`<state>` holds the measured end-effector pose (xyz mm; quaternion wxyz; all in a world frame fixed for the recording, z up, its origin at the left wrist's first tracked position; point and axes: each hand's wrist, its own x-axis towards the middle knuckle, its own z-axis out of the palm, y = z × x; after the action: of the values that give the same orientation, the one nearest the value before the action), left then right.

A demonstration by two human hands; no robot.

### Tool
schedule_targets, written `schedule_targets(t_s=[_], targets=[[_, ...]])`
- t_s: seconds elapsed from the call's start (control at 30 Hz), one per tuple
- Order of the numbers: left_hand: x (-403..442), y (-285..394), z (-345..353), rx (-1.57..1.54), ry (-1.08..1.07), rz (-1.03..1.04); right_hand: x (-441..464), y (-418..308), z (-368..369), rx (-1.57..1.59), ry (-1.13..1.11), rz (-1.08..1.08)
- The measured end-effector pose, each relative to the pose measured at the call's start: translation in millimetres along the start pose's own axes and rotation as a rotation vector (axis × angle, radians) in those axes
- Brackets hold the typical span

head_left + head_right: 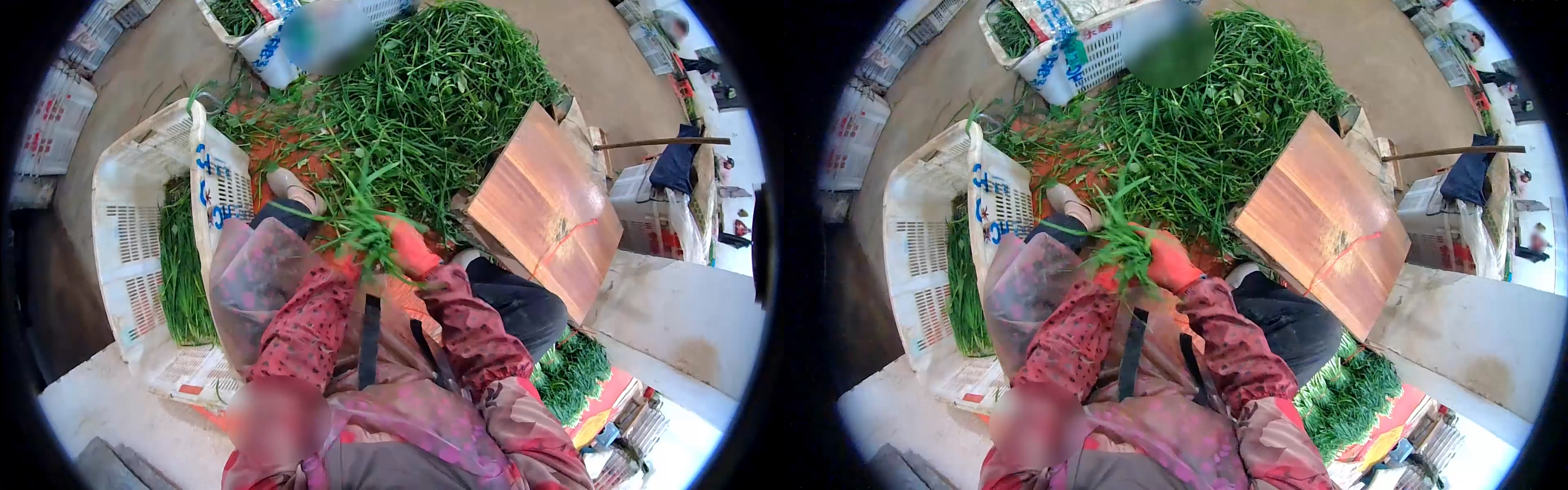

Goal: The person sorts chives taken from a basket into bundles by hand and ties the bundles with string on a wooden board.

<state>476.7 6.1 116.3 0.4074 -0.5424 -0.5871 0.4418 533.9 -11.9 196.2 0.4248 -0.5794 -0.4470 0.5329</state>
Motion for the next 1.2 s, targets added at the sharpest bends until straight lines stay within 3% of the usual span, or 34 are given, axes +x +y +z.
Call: schedule_targets(t_s=[0.07,0.1,0.13,0.17,0.2,0.27,0.33,0.37,0.4,0.5,0.57,0.6,0.67,0.7,0.73,0.8,0.83,0.87,0.9,0.93,1.0,1.07,1.1,1.2], targets=[[-2.3,-45.1,-33.8,-0.047,-0.105,-0.228,-0.4,-19.3,2.9,-0.172,0.09,0.067],[13.1,-68.3,-2.9,-0.613,-0.119,0.185,14.4,24.8,-0.4,-0.401,0.192,-0.047],[25.4,-98.6,32.3,-1.165,-0.134,0.607,23.5,46.8,-7.4,-0.362,0.236,-0.065],[32.9,-127.9,61.9,-1.703,-0.143,1.024,29.9,47.5,-18.0,-0.509,0.225,0.079],[36.1,-156.6,82.7,-1.686,-0.165,0.987,21.7,5.4,-26.7,-0.467,0.268,0.175],[41.2,-208.4,118.2,-1.911,0.36,0.543,22.5,26.9,-39.0,-0.302,0.279,0.179],[38.6,-240.5,155.4,-1.877,0.362,0.392,26.9,38.2,-39.6,-0.391,0.315,0.157],[35.2,-252.5,167.3,-1.871,0.377,0.275,26.1,35.3,-40.1,-0.196,0.281,0.115],[31.4,-258.4,169.0,-1.855,0.379,0.239,25.0,24.4,-34.8,-0.02,0.308,0.082],[11.4,-248.1,144.4,-1.906,0.511,0.317,25.9,33.5,-44.0,0.077,0.374,0.121],[-5.3,-224.7,125.1,-2.234,0.118,0.501,22.5,5.9,-39.9,0.017,0.455,0.106],[-13.1,-211.7,115.9,-2.242,0.114,0.527,19.5,4.2,-34.8,0.011,0.476,0.114],[-31.2,-185.7,104.5,-2.698,-0.856,0.667,12.7,1.4,-26.3,0.132,0.424,0.054],[-36.2,-174.6,100.4,-2.686,-1.116,0.685,13.0,40.7,-26.4,0.017,0.4,0.065],[-38.5,-171.1,94.9,-2.686,-1.118,0.712,17.8,80.2,-27.8,-0.093,0.377,0.064],[-36.4,-165.3,86.9,-2.561,-1.511,0.837,13.2,46.7,-9.7,0.009,0.492,-0.002],[-37.0,-163.3,85.2,-2.557,-1.518,0.835,8.1,28.2,-2.7,0.137,0.467,-0.082],[-36.0,-160.5,83.0,-2.564,-1.778,0.826,2.3,20.0,-0.6,0.265,0.45,-0.163],[-35.9,-158.2,79.2,-2.546,-2.044,0.811,-14.4,-6.3,4.9,0.135,0.416,-0.061],[-35.7,-166.4,70.6,-2.533,-2.043,0.832,-31.1,-33.1,10.5,0.001,0.371,0.035],[-33.4,-191.3,51.5,-3.033,-2.224,0.76,-55.5,-49.7,39.0,0.869,0.217,-0.177],[-33.0,-174.7,58.3,-3.272,-2.437,0.61,-66.2,-62.5,41.9,-0.11,0.086,-0.457],[-30.0,-181.7,61.6,-3.164,-2.463,0.676,-71.4,-72.2,43.5,-0.49,0.115,-0.646],[-23.7,-208.1,77.4,-2.864,-2.511,0.817,-122.1,-99.2,55.8,-0.748,0.103,-0.654]])
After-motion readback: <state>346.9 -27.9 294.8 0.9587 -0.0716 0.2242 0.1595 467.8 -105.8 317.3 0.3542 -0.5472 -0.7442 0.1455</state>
